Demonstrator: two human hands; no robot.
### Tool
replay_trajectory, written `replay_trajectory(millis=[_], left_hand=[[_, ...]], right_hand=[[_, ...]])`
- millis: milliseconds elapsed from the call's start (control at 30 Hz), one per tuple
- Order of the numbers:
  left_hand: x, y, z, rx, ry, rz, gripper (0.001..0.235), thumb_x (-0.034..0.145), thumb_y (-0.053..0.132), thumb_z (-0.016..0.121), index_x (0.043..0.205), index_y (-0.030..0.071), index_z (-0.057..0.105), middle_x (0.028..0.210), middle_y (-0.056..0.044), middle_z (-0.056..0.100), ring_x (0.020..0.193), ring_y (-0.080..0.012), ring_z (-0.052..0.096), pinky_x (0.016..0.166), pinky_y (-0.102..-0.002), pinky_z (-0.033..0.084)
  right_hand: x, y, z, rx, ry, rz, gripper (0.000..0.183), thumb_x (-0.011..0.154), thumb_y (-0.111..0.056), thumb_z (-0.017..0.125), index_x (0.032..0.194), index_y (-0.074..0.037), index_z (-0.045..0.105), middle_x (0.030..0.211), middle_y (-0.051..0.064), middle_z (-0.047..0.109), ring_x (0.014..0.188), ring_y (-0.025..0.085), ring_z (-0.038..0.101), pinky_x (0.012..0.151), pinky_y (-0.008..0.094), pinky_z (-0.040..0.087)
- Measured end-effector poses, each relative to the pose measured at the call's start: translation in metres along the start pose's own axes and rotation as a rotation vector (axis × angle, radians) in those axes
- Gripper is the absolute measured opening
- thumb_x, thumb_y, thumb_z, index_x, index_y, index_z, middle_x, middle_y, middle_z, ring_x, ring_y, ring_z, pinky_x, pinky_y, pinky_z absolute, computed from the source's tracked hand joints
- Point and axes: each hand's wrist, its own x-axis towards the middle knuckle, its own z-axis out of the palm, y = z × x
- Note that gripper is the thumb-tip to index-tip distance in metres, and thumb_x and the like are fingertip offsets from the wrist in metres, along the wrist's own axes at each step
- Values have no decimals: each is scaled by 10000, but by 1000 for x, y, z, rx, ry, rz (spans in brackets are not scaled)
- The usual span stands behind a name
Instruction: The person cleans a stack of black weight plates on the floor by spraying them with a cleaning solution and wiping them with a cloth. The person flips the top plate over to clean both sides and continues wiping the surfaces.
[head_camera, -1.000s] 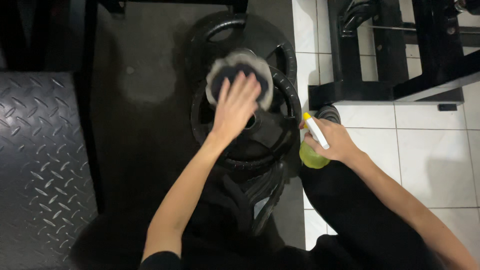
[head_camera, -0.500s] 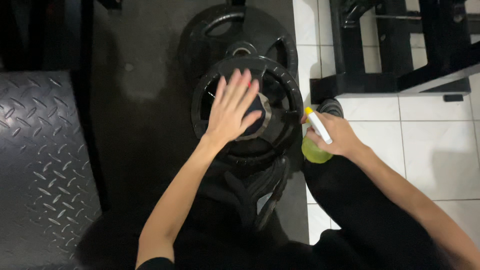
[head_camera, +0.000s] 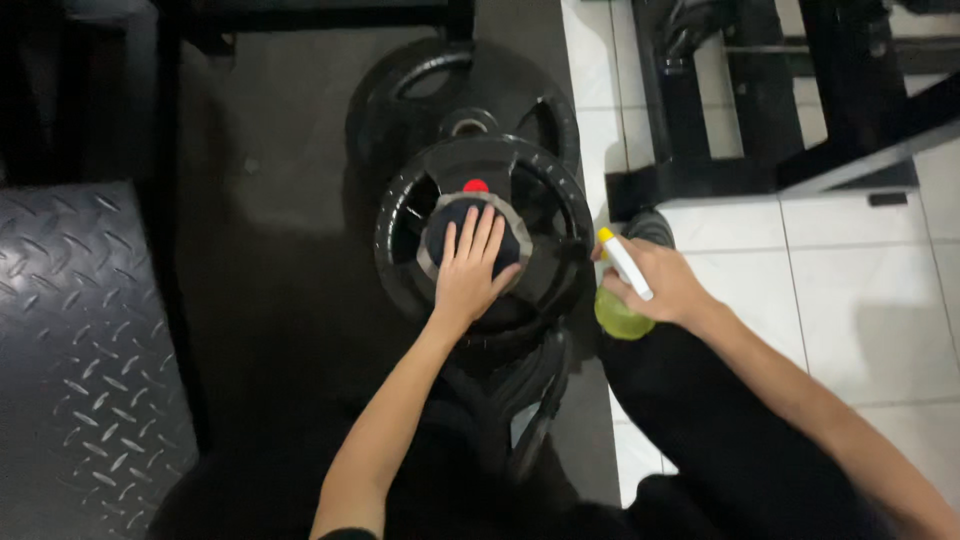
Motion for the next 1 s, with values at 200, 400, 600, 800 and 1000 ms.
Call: replay_trajectory(millis=[200, 400, 600, 800, 1000], left_hand=[[-29, -11, -14, -138, -120, 41, 1064, 845, 746, 631, 1606, 67, 330, 1695, -137, 262, 1558, -327, 253, 1270, -527, 221], [-41, -16, -25, -155, -68, 116, 875, 879, 692, 643, 1453, 40, 540, 1583, -97, 461, 1489, -298, 387, 1198, -517, 361], [-47, -15, -6, -244, 49, 114, 686, 852, 680, 665, 1208, 94, 654, 1203, -56, 647, 1256, -286, 548, 1112, -570, 377], [-48, -22, -28, -164, -27, 170, 576, 973, 390, 588, 1487, 141, 518, 1400, -104, 549, 1304, -343, 503, 1146, -609, 330], [0, -32, -51, -154, -433, -10, 923, 924, 674, 559, 1658, 219, 232, 1739, -88, 141, 1592, -360, 107, 1248, -660, 147]], right_hand=[[-2, 7, 7, -11, -2, 0, 264, 875, -378, 642, 917, -127, 572, 728, 124, 636, 749, 385, 693, 666, 469, 554], [-4, 5, 6, -51, -5, -8, 266, 890, -377, 623, 910, -116, 575, 718, 125, 645, 708, 368, 694, 664, 450, 562], [-5, 11, 9, -28, 8, -30, 282, 877, -402, 630, 906, -129, 564, 714, 121, 633, 703, 364, 694, 651, 463, 558], [-8, 3, 1, -23, -20, 34, 299, 865, -395, 624, 957, -115, 570, 728, 145, 632, 733, 392, 696, 686, 498, 559], [-3, 11, 8, 9, -30, 11, 338, 865, -443, 605, 951, -118, 582, 736, 132, 653, 729, 370, 706, 687, 478, 565]])
